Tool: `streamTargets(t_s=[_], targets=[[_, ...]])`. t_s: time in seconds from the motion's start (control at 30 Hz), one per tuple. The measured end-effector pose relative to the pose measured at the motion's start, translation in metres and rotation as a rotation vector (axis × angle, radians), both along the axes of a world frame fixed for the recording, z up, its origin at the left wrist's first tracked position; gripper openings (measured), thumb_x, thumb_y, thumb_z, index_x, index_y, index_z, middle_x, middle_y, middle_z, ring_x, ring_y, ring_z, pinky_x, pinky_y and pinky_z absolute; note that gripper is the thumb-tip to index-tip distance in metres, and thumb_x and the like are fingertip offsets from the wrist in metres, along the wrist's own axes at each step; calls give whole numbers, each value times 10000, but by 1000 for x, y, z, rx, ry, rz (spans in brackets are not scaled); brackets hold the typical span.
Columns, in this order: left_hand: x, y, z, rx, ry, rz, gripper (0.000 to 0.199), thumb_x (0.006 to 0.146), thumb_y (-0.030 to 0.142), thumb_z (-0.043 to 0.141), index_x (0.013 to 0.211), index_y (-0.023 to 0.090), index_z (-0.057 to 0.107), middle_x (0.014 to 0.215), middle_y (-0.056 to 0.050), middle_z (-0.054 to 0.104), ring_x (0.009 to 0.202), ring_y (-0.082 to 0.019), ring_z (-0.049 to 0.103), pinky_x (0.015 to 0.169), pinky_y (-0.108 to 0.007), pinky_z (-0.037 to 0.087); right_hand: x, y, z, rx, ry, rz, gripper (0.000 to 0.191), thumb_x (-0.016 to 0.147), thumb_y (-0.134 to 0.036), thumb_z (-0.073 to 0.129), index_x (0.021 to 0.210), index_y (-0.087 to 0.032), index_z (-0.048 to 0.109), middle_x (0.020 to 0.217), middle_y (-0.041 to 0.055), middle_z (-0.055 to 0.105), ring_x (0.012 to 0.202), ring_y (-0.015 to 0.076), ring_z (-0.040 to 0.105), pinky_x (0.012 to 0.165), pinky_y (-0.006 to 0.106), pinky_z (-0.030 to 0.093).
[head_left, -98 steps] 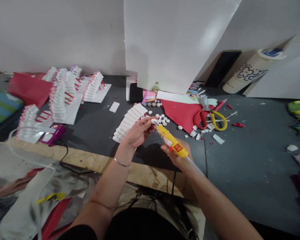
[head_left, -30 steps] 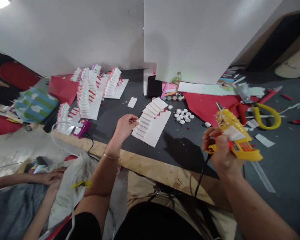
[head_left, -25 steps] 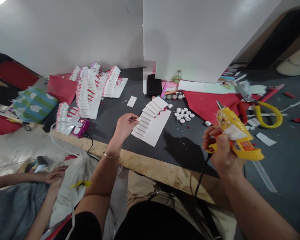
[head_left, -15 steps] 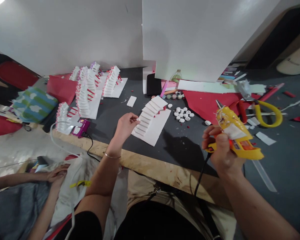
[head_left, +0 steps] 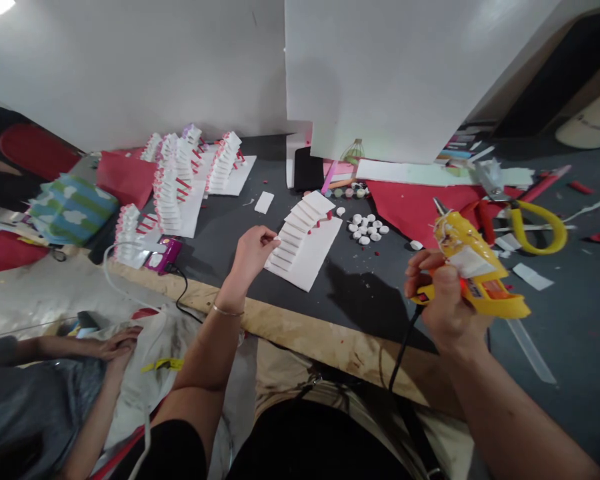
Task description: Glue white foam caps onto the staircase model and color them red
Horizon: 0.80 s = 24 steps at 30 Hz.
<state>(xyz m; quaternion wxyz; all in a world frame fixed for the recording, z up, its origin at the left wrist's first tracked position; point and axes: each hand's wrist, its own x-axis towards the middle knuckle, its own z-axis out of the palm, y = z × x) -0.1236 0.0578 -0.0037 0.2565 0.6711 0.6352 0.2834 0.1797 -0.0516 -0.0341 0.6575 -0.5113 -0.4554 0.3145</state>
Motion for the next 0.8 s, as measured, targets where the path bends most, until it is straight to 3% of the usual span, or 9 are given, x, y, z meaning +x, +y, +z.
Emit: streamTargets(t_s=[0.13, 0.33, 0.53, 0.7, 0.8], targets=[[1, 0, 1, 4, 1, 1, 80, 747, 135, 735, 757, 206, 701, 745, 0, 624, 716, -162, 563, 786, -300, 461, 0, 0, 1, -4, -10, 8, 448, 929, -630, 600, 739, -224, 589, 727, -10, 559, 586, 127, 568, 424, 216, 417], [0, -1, 5, 19, -5, 18, 63, 811, 173, 692, 782, 212, 731, 801, -28, 687, 764, -185, 603, 811, -302, 475, 2, -1, 0, 14, -13, 13, 394, 955, -582, 595, 772, -233, 599, 713, -8, 540, 670, 162, 615, 439, 223, 423], [1, -2, 10, 15, 55, 63, 93, 827, 163, 660, 844, 202, 743, 854, -36, 728, 777, -185, 627, 819, -300, 490, 1, 0, 2, 26, 19, 33, 406, 957, -589, 601, 781, -224, 607, 801, 1, 602, 515, 96, 518, 414, 222, 416], [5, -3, 9, -2, 139, 31, 67, 809, 157, 675, 775, 197, 717, 811, -19, 698, 765, -176, 617, 808, -297, 490, 1, 0, 3, 41, 31, 45, 397, 969, -570, 603, 785, -219, 616, 798, -9, 606, 538, 91, 547, 442, 205, 442], [4, -2, 12, 69, 136, 56, 54, 811, 151, 681, 816, 192, 716, 822, -18, 689, 751, -166, 609, 784, -290, 485, 1, -1, 6, 45, 49, 50, 408, 954, -579, 623, 769, -216, 619, 792, -8, 602, 539, 89, 550, 432, 195, 439]])
